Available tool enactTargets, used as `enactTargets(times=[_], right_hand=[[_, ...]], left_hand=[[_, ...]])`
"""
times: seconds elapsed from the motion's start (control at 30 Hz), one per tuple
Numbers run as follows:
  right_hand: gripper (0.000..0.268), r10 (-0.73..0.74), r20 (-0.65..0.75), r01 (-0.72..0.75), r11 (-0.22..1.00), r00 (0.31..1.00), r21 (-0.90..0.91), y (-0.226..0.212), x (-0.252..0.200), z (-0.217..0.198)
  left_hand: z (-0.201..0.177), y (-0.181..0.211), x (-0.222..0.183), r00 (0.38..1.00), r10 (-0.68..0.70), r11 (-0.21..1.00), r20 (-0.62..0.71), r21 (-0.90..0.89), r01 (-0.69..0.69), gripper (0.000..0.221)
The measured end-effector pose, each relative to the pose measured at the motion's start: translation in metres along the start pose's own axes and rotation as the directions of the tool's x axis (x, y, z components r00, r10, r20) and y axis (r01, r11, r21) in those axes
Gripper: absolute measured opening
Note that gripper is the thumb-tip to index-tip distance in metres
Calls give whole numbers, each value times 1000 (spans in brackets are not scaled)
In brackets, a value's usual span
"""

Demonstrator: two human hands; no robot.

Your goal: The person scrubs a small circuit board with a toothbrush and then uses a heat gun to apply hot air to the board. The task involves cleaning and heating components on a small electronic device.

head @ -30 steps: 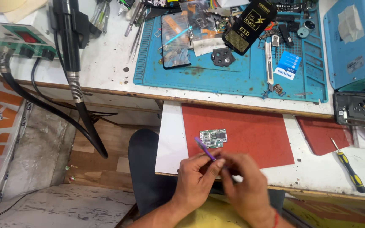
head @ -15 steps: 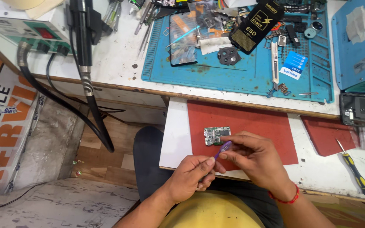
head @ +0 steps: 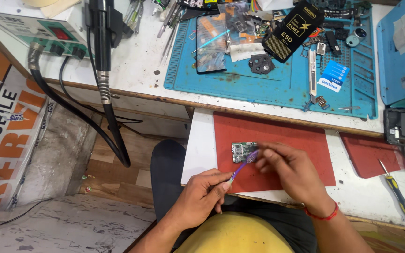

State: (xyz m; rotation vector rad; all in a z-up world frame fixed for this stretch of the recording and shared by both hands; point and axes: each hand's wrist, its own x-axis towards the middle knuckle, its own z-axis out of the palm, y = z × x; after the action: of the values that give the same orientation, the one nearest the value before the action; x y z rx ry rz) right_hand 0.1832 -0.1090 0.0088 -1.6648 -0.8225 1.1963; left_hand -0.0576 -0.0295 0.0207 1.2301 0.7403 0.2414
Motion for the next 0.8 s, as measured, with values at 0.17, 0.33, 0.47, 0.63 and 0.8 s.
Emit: enactTargets(times=[0.17,0.33,0.47,0.63,0.8], right_hand=[[54,-394,145,363,562,908,-743,-24,2,6],[51,-367,129,337,590,921,-734,-26,9,6],[47,-376,275,444,502,885,-742,-30,18,-4],[48,-512,522,725,386,683,-570,-26,43,-15],[48,-587,529,787,404,613,-466,-19,50,-10]], left_hand=[[2,5,-4,863,498,533,-86,815,-227,25],[0,6,5,813,582,215,-23,968,-126,33],[8,-1,0,883,470,246,8,959,-139,37],[21,-18,-4,854,509,365,-105,925,-103,21],[17,-14,-7,837,510,468,-197,880,-78,20]])
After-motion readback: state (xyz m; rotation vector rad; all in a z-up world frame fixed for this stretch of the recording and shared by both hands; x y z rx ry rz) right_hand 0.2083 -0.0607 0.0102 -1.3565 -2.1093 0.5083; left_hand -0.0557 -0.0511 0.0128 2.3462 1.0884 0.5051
